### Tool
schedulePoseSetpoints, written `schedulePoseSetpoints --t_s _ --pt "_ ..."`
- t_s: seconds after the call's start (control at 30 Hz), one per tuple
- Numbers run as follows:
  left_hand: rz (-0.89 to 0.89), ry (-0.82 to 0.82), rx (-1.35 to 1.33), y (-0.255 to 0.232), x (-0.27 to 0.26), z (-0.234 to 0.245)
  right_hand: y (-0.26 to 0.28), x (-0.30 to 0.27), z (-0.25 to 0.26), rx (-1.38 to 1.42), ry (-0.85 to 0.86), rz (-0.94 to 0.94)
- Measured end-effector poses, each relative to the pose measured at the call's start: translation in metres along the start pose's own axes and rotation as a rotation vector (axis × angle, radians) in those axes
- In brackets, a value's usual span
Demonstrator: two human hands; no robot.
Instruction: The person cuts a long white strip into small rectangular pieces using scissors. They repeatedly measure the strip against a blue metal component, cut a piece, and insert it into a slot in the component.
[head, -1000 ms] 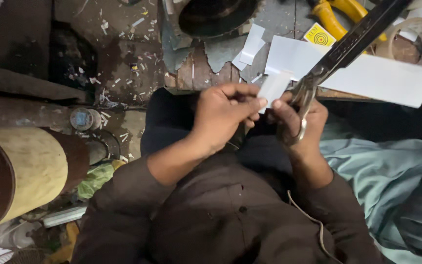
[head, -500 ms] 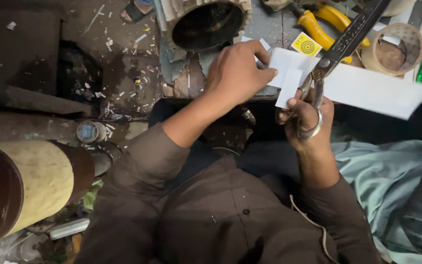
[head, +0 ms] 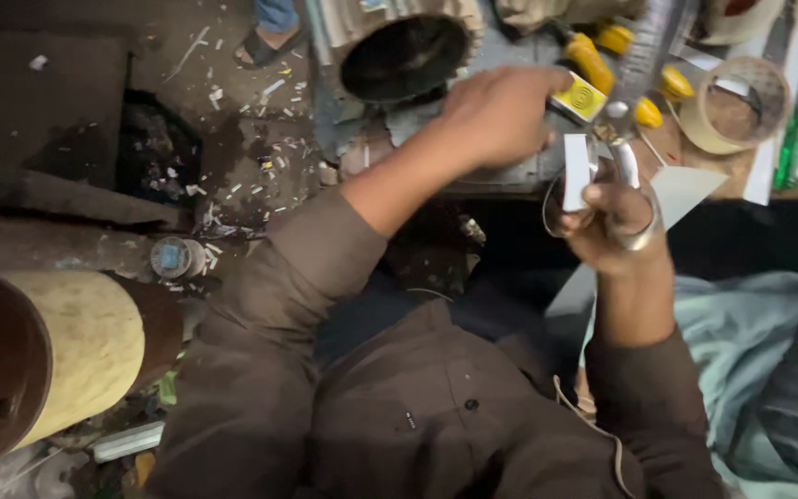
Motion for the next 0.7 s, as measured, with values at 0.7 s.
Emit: schedulePoseSetpoints --t_s 0.7 --pt "-0.351 0.411 -0.375 -0.078 0.044 -0.082 -0.004 -0.003 0.004 -0.820 1.303 -0.121"
Point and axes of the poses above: each hand's wrist, its own x-axis towards the middle knuckle, its own z-axis out of the back of the hand, y = z × x, the point moved 6 cm from there along x, towards the middle knuckle, and after that the axes turned 15 degrees about -x, right-handed, at the moved point
